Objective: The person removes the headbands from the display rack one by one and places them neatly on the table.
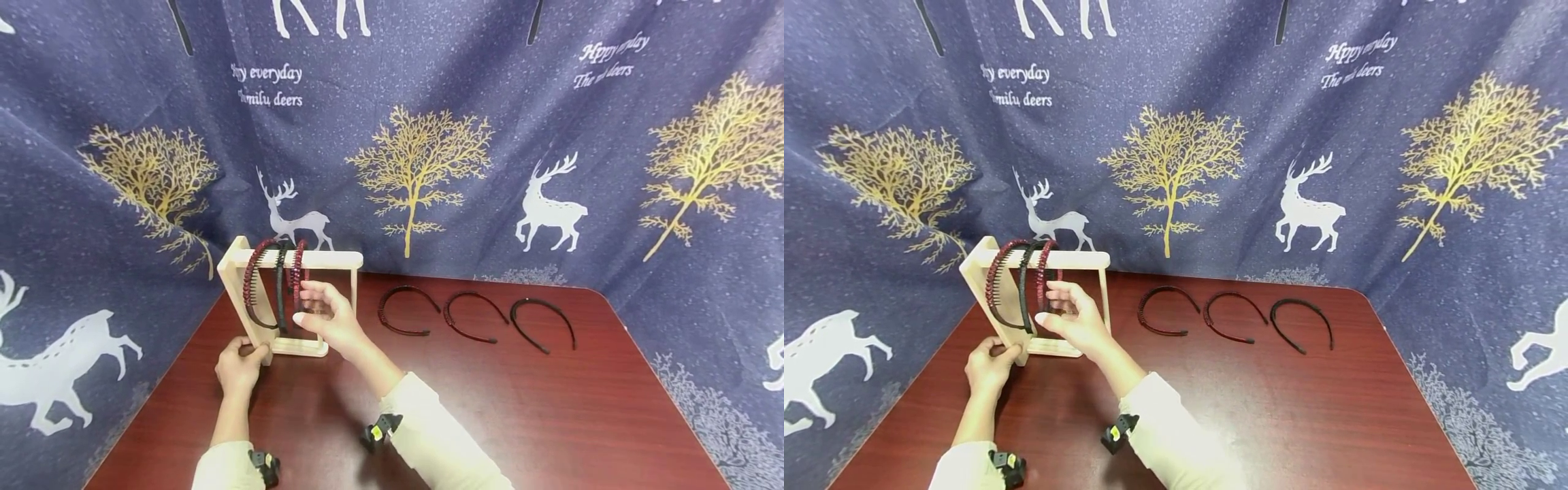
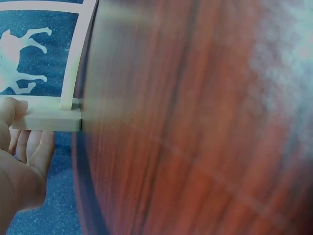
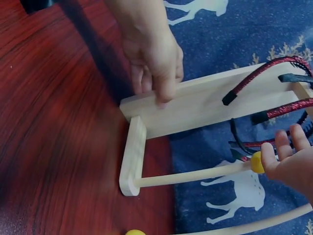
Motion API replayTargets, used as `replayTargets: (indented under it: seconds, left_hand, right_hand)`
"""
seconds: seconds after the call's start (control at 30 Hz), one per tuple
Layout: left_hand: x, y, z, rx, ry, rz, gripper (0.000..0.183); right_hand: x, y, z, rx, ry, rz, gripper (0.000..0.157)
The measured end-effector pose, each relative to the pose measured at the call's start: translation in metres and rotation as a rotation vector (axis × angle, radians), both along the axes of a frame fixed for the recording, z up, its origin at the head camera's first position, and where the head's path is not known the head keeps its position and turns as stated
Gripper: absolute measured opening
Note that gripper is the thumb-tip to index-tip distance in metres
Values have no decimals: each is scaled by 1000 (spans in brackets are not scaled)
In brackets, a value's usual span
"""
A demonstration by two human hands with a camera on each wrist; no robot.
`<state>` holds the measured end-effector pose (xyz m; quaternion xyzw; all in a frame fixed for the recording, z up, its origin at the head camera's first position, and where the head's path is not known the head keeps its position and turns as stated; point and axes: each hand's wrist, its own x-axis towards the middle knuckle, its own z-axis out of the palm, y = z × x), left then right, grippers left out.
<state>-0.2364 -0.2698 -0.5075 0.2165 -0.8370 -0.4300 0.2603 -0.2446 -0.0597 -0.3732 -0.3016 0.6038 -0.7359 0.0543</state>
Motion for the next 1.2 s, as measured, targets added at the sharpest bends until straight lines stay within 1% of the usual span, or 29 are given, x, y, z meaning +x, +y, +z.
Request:
replayTargets:
  seconds: [0.1,0.2,0.33,0.47,0.6,0.73,0.87,1.0,1.2]
  left_hand:
    - [0,0,0,4,3,-5,23]
    - [1,-1,0,7,12,-7,22]
    - [-1,-1,0,8,15,-1,22]
    - [-2,-2,-1,1,10,-5,22]
    - [-1,-2,-1,-3,4,-10,23]
    - [0,-2,-3,5,6,-15,22]
    - [1,-1,-4,14,8,-14,22]
    - [1,-2,-4,8,5,-12,22]
    - [0,-2,-3,6,2,-11,22]
  right_hand:
    - [0,-5,-1,-3,15,-2,44]
    - [1,-8,-3,2,38,-9,36]
    - [-1,-8,-6,22,81,-37,22]
    - [-3,-7,-8,34,114,-70,14]
    - [-4,-6,-8,45,129,-81,13]
    - [-3,-3,-3,49,174,-88,13]
    - [-2,3,4,25,205,-104,13]
    - [0,10,10,-12,193,-125,13]
    - [-12,18,0,-76,205,-151,13]
